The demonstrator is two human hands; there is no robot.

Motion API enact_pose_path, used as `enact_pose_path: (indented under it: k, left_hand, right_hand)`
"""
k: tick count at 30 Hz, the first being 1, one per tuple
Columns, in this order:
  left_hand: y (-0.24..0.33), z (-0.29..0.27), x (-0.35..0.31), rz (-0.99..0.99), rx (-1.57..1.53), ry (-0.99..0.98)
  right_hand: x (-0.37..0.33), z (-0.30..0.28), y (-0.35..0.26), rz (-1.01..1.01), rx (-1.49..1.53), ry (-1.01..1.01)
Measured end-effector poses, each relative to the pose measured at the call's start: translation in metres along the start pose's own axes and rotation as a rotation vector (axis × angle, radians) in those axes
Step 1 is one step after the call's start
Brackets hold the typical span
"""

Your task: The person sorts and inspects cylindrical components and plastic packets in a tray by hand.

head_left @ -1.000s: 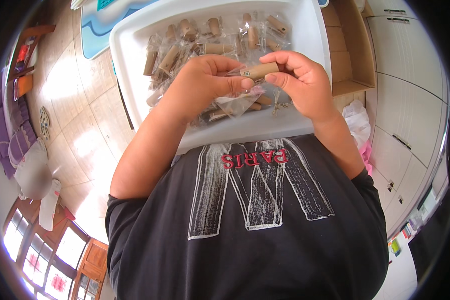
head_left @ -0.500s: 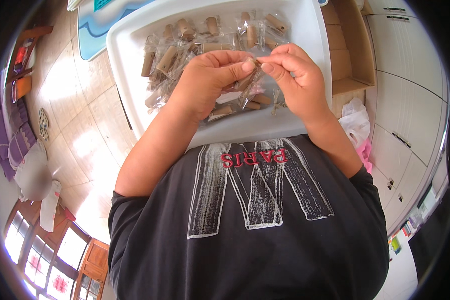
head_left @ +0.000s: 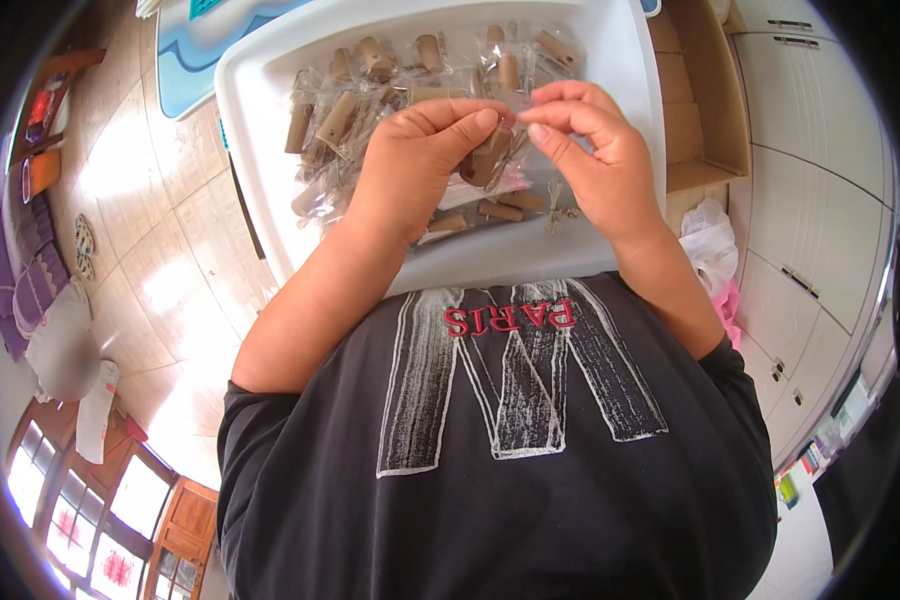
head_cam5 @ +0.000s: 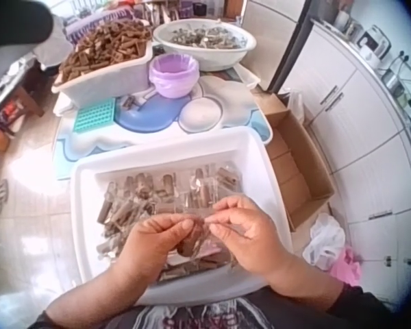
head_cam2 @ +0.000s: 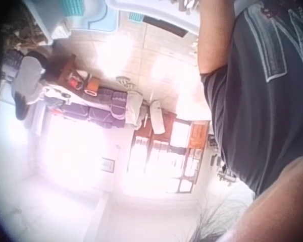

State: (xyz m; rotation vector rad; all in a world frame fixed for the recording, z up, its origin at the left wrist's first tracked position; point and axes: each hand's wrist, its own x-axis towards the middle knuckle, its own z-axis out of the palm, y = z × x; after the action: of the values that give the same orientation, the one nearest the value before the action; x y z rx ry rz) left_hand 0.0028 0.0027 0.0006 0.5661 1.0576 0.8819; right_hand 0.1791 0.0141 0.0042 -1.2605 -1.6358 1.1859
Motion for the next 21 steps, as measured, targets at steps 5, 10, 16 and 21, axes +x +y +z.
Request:
enact_pose_path:
  k: [5, 10, 16, 21]
  left_hand:
    - [-0.001, 0.004, -0.003, 0.089, 0.059, 0.005]
    - [-0.004, 0.009, -0.006, 0.156, 0.168, -0.007]
    - [-0.005, 0.015, -0.007, 0.192, 0.161, -0.035]
    - [0.0, 0.009, -0.006, 0.152, 0.159, -0.027]
  right_hand:
    - [0.009, 0.003, -0.008, -0.295, -0.235, 0.108]
    - [0.014, 0.012, -0.006, -0.318, -0.264, 0.13]
    - [0.016, 0.013, -0.002, -0.065, 0.001, 0.152]
    - [0.026, -0.007, 0.013, 0.119, 0.456, 0.386]
